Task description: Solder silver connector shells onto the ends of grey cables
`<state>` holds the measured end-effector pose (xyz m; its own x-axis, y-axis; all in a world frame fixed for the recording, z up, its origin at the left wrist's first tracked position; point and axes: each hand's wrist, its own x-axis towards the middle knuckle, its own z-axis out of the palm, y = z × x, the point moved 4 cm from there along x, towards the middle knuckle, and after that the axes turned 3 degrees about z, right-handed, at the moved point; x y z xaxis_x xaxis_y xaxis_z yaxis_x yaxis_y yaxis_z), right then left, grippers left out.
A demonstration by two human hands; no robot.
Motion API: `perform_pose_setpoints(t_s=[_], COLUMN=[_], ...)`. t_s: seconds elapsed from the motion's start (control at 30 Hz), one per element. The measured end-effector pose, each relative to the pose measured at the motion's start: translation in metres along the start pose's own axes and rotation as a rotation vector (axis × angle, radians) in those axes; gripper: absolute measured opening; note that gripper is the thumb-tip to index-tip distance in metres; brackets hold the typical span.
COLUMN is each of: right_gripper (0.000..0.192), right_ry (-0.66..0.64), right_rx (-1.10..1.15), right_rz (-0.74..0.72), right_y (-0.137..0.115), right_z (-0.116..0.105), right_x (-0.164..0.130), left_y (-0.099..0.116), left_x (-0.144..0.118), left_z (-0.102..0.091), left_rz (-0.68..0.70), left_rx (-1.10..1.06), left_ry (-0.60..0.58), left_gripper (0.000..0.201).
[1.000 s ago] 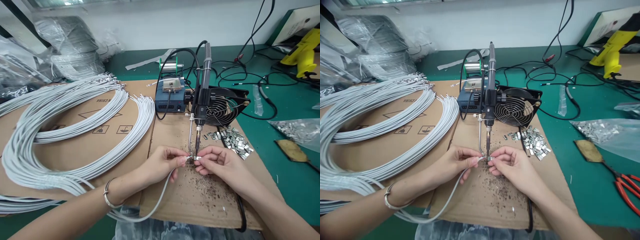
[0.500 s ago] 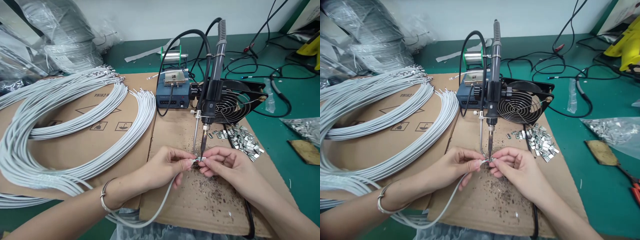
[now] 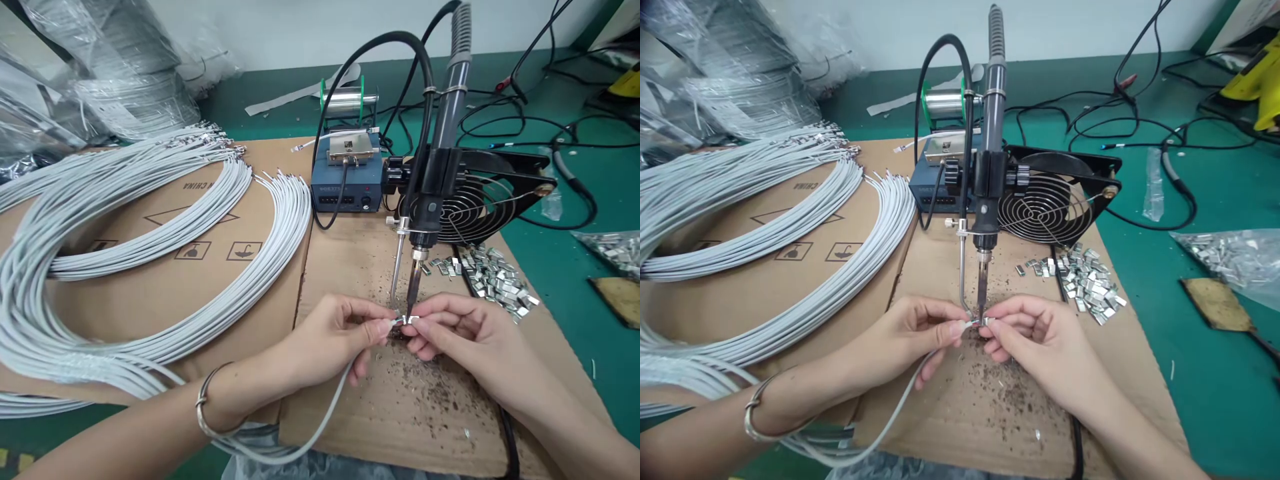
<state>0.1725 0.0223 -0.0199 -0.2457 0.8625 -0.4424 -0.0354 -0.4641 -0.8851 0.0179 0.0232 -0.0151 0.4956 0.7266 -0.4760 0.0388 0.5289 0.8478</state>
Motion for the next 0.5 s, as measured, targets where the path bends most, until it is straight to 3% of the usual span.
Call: perform_pose_setpoints(t_s=[0.5], right_gripper=[0.013], right_ry=[-0.002], right_rx=[0.038], right_rz=[-0.008], right_y=[0.0001], right_z=[0.0015], right_x=[-0.0004], left_y=[0.0008], left_x=[-0.0012], left_z=[0.0004], left_rz=[-0.008], left_rx=[-0.039], left_ry=[0.026], left_gripper=[0.014])
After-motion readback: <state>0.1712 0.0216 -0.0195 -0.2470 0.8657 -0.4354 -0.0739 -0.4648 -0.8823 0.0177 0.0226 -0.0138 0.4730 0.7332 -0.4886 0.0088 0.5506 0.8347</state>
